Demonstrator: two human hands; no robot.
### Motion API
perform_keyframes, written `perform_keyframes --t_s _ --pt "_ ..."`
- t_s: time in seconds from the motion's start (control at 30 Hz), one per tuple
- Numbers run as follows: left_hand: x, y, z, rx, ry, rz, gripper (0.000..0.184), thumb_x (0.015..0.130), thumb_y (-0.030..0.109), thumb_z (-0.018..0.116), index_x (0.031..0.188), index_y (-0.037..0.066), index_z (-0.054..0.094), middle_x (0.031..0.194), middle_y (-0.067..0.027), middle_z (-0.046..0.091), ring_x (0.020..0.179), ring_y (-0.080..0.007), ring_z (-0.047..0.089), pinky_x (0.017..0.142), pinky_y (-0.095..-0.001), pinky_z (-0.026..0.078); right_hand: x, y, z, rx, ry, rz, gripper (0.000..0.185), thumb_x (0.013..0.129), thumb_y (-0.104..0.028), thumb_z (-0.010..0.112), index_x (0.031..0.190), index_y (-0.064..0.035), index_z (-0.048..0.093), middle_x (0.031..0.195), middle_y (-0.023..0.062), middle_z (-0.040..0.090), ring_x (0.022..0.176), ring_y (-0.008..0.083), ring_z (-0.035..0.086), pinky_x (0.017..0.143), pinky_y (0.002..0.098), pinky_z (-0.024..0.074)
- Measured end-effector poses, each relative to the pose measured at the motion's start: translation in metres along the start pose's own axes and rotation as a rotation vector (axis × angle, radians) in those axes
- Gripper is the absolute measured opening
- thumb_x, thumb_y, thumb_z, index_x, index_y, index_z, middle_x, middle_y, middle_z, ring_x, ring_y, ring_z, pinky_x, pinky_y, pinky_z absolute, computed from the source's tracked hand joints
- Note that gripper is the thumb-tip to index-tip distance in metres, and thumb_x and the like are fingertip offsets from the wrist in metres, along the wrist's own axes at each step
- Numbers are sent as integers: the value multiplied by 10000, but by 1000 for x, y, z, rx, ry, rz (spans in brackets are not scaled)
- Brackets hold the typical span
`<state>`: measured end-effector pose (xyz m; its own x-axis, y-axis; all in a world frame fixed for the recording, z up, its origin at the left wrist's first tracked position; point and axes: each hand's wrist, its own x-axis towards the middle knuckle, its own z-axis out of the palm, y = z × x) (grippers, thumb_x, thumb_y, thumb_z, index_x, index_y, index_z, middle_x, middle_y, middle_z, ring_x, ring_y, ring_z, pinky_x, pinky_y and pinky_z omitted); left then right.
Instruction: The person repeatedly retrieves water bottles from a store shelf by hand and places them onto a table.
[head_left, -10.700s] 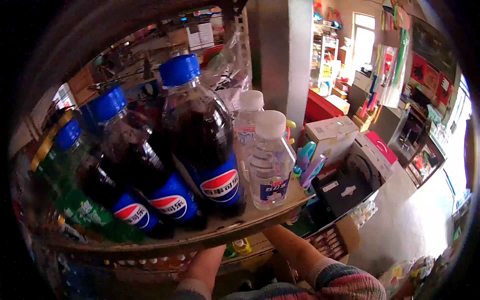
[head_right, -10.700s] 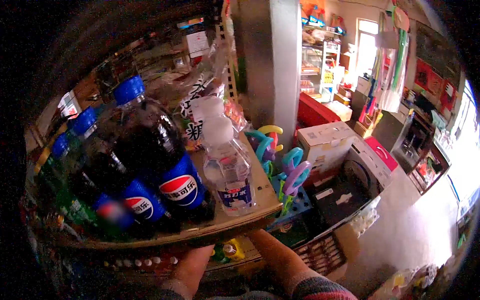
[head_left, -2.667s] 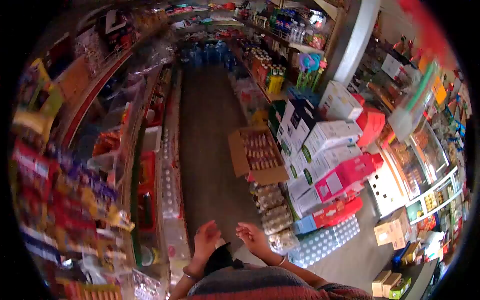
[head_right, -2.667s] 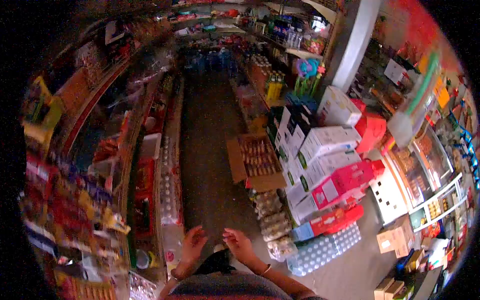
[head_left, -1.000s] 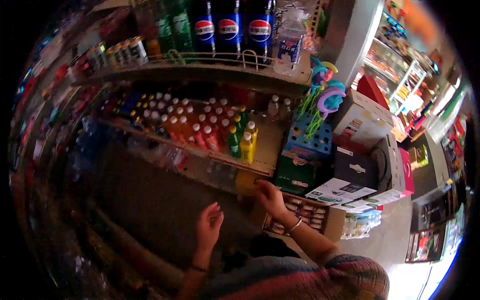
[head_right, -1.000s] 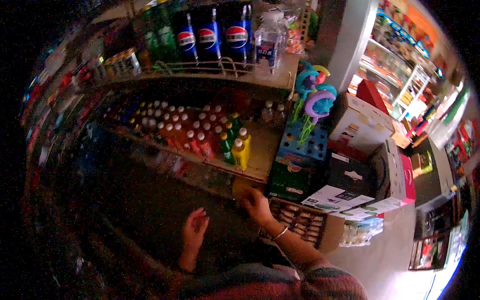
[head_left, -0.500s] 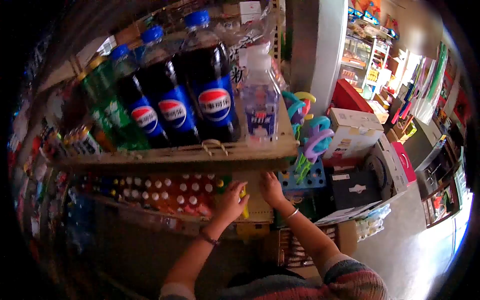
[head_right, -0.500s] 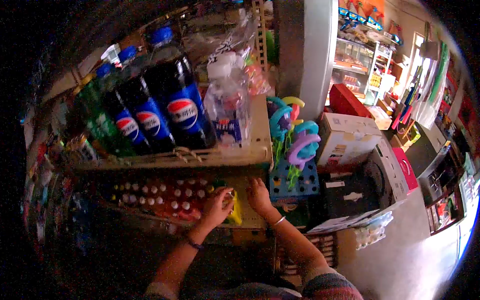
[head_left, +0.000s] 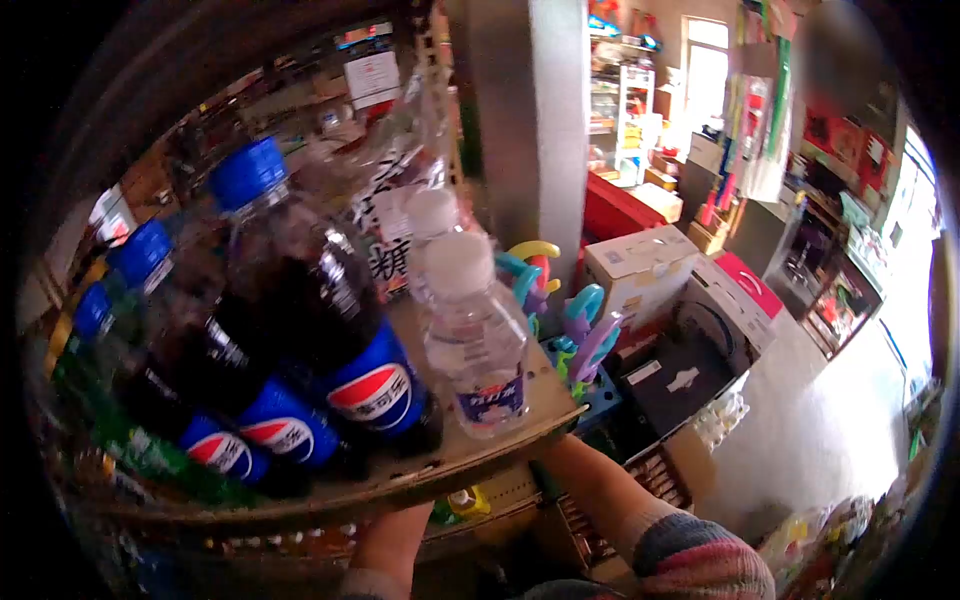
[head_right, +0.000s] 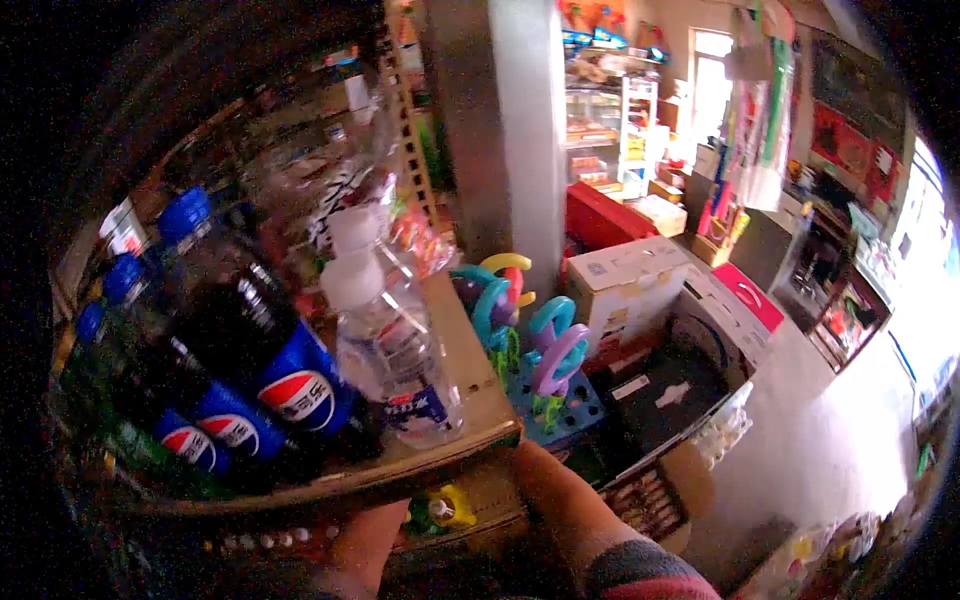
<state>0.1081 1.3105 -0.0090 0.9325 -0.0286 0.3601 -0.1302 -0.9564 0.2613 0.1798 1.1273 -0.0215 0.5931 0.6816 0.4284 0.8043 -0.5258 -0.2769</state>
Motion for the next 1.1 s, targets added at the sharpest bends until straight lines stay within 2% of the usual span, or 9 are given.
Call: perform_keyframes --t_s 0.57,0.77,0.9,1.0,1.03,1.07,1.1 --pt "-16 -17 15 -16 -111 70 457 789 113 613 1224 14 519 1162 -203 555 1104 -362 508 959 -424 409 -14 -18 17 73 -36 214 418 787 -82 576 1201 -53 524 1122 240 525 856 414 585 739 452 502" --pt "-27 -12 18 -53 -147 161 496 777 77 619 1255 10 500 1202 -200 538 1143 -353 493 974 -414 408 -52 -45 25 229 -43 334 420 782 -88 582 1197 -58 528 1141 243 512 858 417 584 739 456 502" --pt "-28 17 10 -139 -286 295 525 770 53 622 1275 8 487 1228 -198 526 1169 -347 482 984 -408 408 -87 -99 -44 143 -232 554 451 770 -109 606 1215 -95 533 1198 222 474 911 421 571 780 479 494" --pt "-26 69 -34 -265 -563 393 523 754 57 603 1264 21 494 1227 -197 523 1141 -359 497 974 -403 409 -121 -120 -80 121 -204 566 446 750 -103 641 1183 -136 545 1151 177 469 839 393 597 689 461 519" --pt "-27 82 -41 -307 -668 421 519 747 62 593 1256 28 500 1224 -197 523 1123 -365 506 968 -401 410 -132 -130 -99 135 -154 551 431 748 -109 649 1167 -129 548 1128 170 474 838 392 597 693 461 518" --pt "-34 90 -41 -354 -645 501 567 705 69 699 1237 7 512 1234 -188 529 1104 -356 529 940 -381 435 -144 -141 -120 150 -100 535 418 747 -116 656 1151 -121 551 1105 162 479 837 390 596 698 460 517" --pt "-35 103 -43 -398 -707 573 595 687 113 736 1228 3 515 1228 -185 536 1103 -354 530 938 -381 436 -155 -151 -139 164 -42 517 404 746 -122 663 1135 -114 555 1083 155 484 836 389 596 703 460 516"
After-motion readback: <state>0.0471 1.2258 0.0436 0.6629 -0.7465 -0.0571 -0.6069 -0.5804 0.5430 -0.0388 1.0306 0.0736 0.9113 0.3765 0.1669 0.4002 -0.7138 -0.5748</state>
